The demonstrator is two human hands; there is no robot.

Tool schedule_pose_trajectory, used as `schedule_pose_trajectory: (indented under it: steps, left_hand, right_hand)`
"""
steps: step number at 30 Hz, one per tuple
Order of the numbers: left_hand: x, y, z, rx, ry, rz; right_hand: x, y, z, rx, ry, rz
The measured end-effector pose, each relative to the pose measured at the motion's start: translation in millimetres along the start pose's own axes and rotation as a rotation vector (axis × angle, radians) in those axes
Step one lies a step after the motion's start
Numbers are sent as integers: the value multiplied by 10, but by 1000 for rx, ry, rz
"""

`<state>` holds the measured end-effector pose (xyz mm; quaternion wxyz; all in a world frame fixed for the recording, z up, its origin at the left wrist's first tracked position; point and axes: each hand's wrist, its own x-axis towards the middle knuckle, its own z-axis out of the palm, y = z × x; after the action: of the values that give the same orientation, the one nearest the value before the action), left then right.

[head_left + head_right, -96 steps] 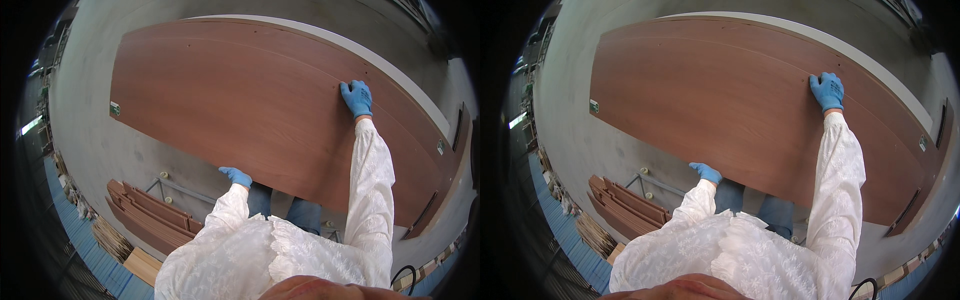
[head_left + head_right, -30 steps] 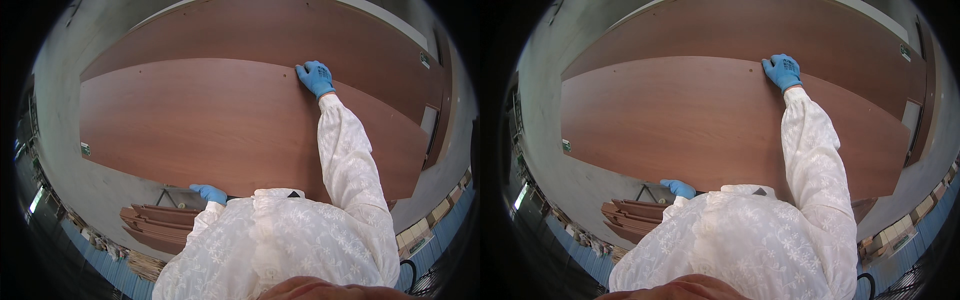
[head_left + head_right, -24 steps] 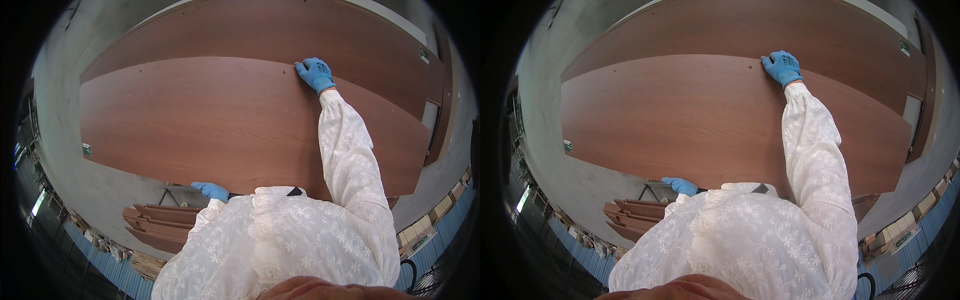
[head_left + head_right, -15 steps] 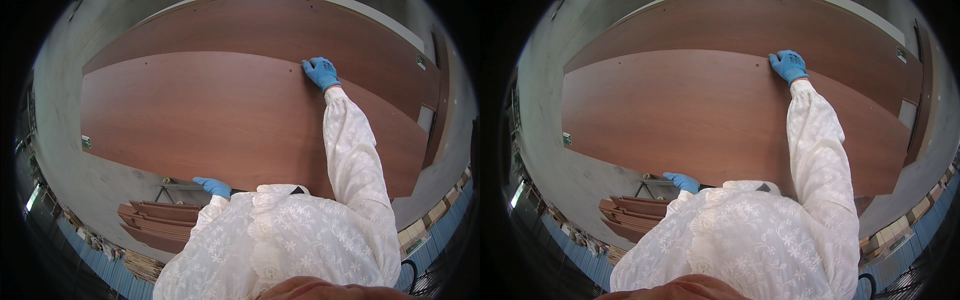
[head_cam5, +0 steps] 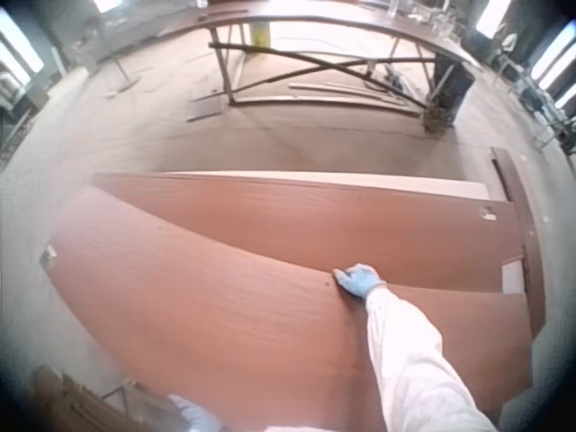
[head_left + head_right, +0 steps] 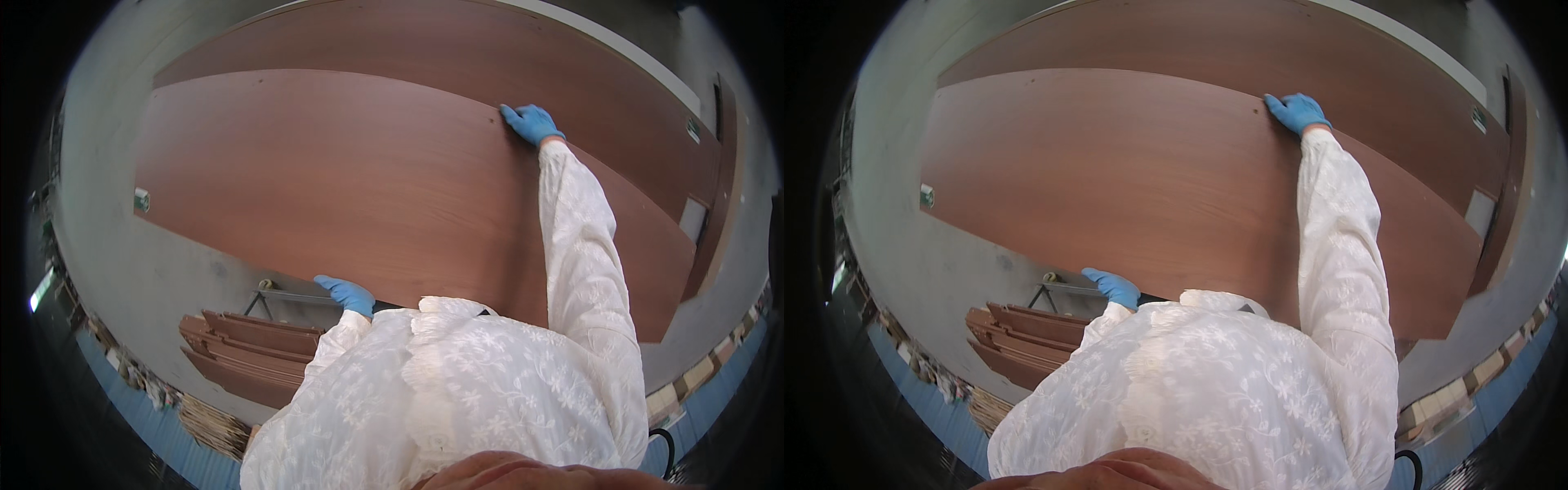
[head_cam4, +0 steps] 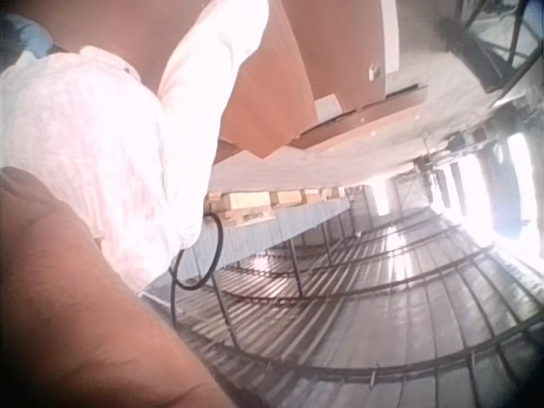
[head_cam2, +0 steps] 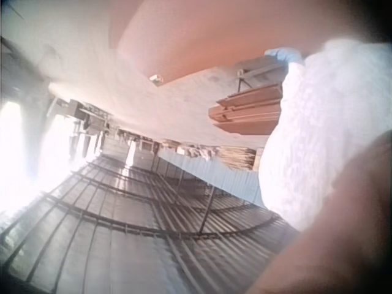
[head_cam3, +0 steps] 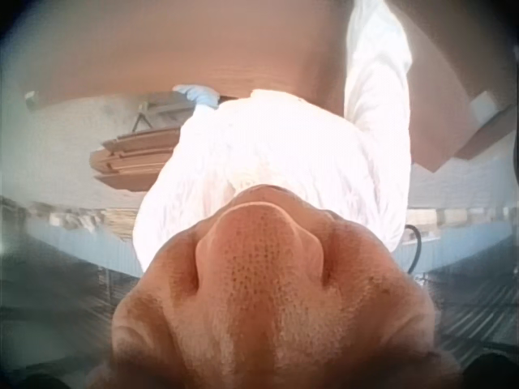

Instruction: The person lifts and places large curved wooden panels onto a growing stack in a workshop. They handle the panels by hand, aligning them carefully and occasionally using a long stick to adjust positioning. The panels are stacked in a neat pile on the floor.

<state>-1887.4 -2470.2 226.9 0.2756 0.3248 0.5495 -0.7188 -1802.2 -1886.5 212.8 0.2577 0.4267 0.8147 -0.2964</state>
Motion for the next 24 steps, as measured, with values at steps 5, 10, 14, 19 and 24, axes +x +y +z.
schedule_pose_trajectory:
  steps: [5,10,14,19,24]
  left_hand:
    - [22,-20,175,659,256,-336]
    - [148,-894,282,2396,196,-193]
    - [-2,-1245,254,2420,254,-204]
    - [-327,-1392,364,2281,251,-311]
    - [-544,-1483,464,2199,119,-307]
  right_hand:
    - [80,36,158,105,-9,-13]
    - [-166,-68,-102,68,102,-41]
    - [-445,-228,-497,11,196,-41]
    - [-810,-534,-991,-48,225,-39]
    - [-1111,-930,-1496,-100,317,-128]
